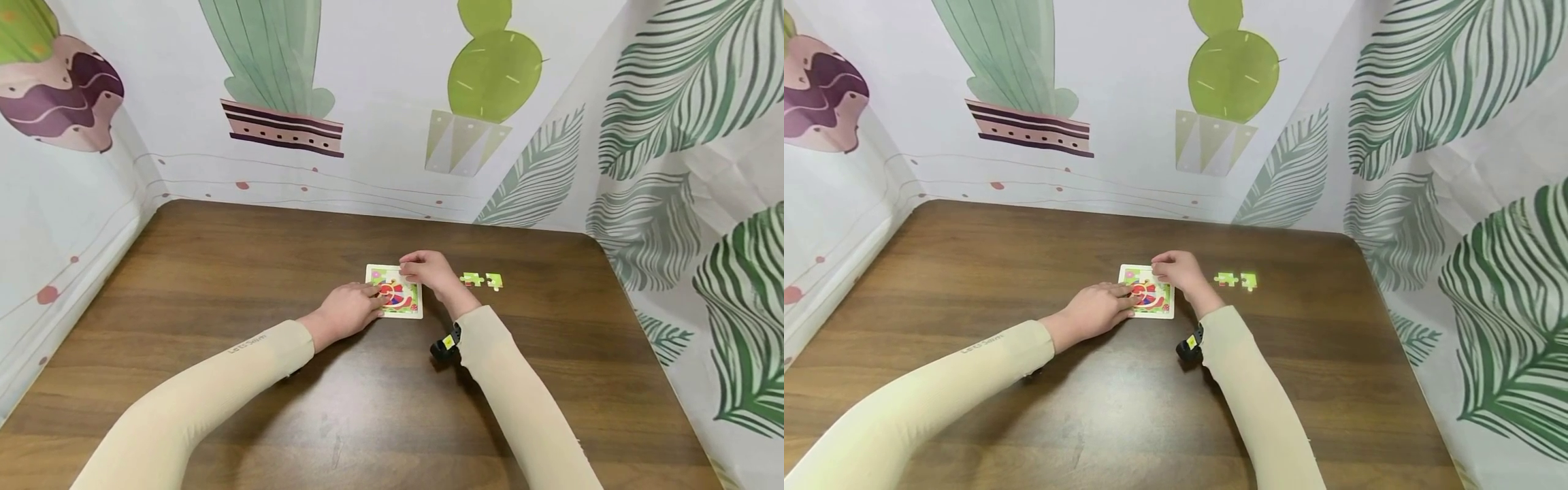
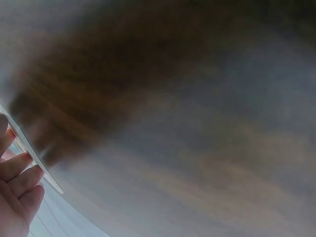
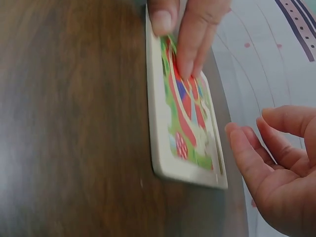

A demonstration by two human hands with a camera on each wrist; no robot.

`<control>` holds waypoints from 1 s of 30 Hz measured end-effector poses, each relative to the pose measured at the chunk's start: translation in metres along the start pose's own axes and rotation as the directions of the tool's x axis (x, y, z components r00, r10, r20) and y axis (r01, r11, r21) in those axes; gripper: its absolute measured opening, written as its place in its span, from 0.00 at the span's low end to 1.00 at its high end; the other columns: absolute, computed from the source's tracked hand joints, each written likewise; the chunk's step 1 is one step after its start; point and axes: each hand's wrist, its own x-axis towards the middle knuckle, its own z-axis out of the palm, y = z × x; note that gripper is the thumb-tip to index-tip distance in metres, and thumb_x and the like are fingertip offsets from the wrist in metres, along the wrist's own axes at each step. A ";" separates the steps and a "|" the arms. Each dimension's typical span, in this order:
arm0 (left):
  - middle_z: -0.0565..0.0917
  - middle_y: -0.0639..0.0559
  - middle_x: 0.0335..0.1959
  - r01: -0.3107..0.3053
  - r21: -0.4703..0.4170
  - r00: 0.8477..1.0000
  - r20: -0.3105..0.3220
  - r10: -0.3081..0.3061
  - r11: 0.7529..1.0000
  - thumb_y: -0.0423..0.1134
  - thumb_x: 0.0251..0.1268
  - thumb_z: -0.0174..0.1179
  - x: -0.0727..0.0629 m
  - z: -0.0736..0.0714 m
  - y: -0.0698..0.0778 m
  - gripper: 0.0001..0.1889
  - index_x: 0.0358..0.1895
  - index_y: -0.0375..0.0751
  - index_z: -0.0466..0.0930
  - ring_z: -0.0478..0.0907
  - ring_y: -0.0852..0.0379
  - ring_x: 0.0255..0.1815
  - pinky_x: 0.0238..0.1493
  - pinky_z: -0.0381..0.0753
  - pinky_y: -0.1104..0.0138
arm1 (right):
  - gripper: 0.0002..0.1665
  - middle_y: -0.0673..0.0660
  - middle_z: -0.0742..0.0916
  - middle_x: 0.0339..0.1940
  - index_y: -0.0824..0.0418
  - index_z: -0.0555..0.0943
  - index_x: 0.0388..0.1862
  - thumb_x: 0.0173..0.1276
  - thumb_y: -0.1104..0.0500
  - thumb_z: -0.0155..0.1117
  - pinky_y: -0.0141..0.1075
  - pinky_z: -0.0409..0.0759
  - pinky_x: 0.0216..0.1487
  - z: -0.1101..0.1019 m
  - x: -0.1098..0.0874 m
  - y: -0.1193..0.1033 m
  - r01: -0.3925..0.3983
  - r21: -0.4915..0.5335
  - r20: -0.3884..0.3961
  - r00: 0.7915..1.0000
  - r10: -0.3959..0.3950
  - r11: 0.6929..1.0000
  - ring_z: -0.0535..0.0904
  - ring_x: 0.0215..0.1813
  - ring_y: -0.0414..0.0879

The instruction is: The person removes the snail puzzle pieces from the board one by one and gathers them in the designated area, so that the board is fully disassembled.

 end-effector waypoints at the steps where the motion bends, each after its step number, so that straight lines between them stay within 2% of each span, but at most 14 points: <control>1: 0.86 0.42 0.62 -0.004 0.006 1.000 -0.002 0.004 1.000 0.48 0.73 0.61 0.000 0.000 0.000 0.19 0.61 0.46 0.86 0.84 0.47 0.64 0.67 0.80 0.54 | 0.21 0.70 0.84 0.63 0.73 0.79 0.62 0.75 0.63 0.59 0.42 0.82 0.66 0.002 0.000 -0.001 -0.001 0.004 0.004 1.000 0.001 1.000 0.86 0.59 0.52; 6: 0.86 0.43 0.62 -0.014 0.023 1.000 -0.021 0.014 1.000 0.48 0.73 0.61 0.001 0.002 -0.003 0.18 0.60 0.47 0.86 0.85 0.48 0.63 0.66 0.81 0.56 | 0.21 0.70 0.85 0.62 0.71 0.80 0.61 0.75 0.61 0.60 0.42 0.84 0.64 0.012 0.002 -0.002 -0.014 0.009 0.019 1.000 0.014 1.000 0.86 0.61 0.56; 13: 0.85 0.43 0.63 -0.015 0.014 1.000 0.000 0.015 1.000 0.48 0.73 0.61 0.001 0.004 -0.004 0.19 0.61 0.47 0.85 0.84 0.47 0.64 0.66 0.81 0.55 | 0.19 0.68 0.86 0.58 0.70 0.81 0.59 0.75 0.62 0.61 0.39 0.85 0.61 0.018 0.006 0.002 -0.024 -0.002 0.017 1.000 0.024 1.000 0.87 0.51 0.48; 21: 0.84 0.42 0.65 0.015 -0.015 1.000 0.027 -0.015 1.000 0.48 0.74 0.60 0.003 0.003 -0.002 0.20 0.63 0.47 0.84 0.83 0.46 0.66 0.65 0.82 0.54 | 0.18 0.69 0.87 0.58 0.71 0.80 0.60 0.77 0.61 0.58 0.41 0.84 0.63 0.019 0.006 -0.004 -0.044 -0.006 0.033 0.998 0.044 0.999 0.87 0.60 0.55; 25: 0.83 0.42 0.66 0.024 -0.032 0.998 0.051 -0.022 0.999 0.48 0.75 0.59 0.003 0.002 -0.001 0.20 0.64 0.46 0.84 0.82 0.45 0.67 0.66 0.81 0.54 | 0.18 0.68 0.88 0.54 0.72 0.81 0.59 0.75 0.63 0.60 0.38 0.86 0.59 0.020 0.007 -0.005 -0.061 0.017 0.026 0.998 0.060 0.998 0.88 0.51 0.49; 30: 0.83 0.42 0.66 0.035 -0.031 0.997 0.076 -0.033 0.999 0.47 0.75 0.59 0.003 0.000 -0.001 0.20 0.64 0.45 0.83 0.82 0.46 0.67 0.66 0.80 0.54 | 0.18 0.61 0.88 0.44 0.71 0.81 0.59 0.73 0.66 0.62 0.29 0.87 0.46 0.023 0.010 -0.005 -0.089 0.087 0.002 0.996 0.089 0.992 0.84 0.39 0.40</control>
